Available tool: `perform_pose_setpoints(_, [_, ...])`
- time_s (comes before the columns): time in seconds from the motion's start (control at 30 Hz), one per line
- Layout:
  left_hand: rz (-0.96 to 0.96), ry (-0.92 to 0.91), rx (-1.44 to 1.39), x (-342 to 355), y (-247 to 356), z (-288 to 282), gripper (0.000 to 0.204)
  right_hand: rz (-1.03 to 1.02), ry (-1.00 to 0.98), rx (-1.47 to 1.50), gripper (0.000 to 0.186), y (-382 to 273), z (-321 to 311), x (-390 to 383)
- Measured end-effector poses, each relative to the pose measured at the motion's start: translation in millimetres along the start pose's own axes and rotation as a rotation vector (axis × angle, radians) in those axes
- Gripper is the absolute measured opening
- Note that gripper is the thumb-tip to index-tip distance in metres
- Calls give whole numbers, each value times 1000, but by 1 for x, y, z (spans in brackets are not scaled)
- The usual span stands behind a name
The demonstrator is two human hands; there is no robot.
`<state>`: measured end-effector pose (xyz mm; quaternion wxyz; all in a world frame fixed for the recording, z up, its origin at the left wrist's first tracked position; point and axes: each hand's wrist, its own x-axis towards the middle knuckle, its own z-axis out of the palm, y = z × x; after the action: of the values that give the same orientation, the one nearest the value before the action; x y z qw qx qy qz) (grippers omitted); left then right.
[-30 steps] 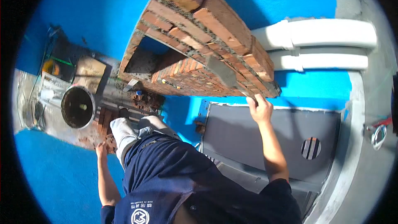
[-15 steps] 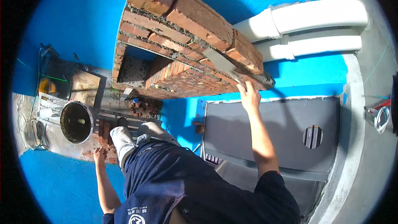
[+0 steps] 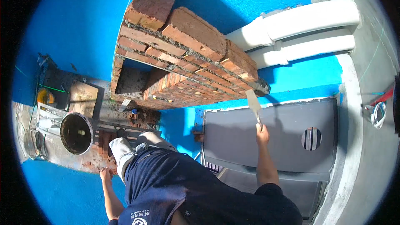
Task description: The person applies mortar to a brick structure using a trowel and carefully places bricks on the wet mortar, aligning them along a level line.
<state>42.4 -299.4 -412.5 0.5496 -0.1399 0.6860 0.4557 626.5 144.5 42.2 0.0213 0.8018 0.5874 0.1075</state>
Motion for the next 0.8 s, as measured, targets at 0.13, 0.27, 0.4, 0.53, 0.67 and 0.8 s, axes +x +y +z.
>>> perform_pose_setpoints(0.13, [52, -17, 5, 20, 16, 10, 29, 15, -55, 2, 60, 1, 20, -37])
perform_pose_setpoints(0.27, [19, -11, 46, 19, 62, 22, 20, -194, -23, 14, 51, -36, 15, -69])
perform_pose_setpoints(0.4, [103, -80, 48, 26, 97, 24, 19, -416, 39, 47, 43, -59, -3, -57])
perform_pose_setpoints(0.53, [91, -93, 68, 32, 124, 22, 16, -457, -11, 21, 43, -81, -43, -15])
perform_pose_setpoints(0.67, [91, -1, 38, 25, 123, 26, 14, -487, 56, 9, 44, -82, -59, 6])
perform_pose_setpoints(0.8, [73, -60, 53, 26, 94, 7, 20, -687, 63, 41, 45, -73, -64, 1])
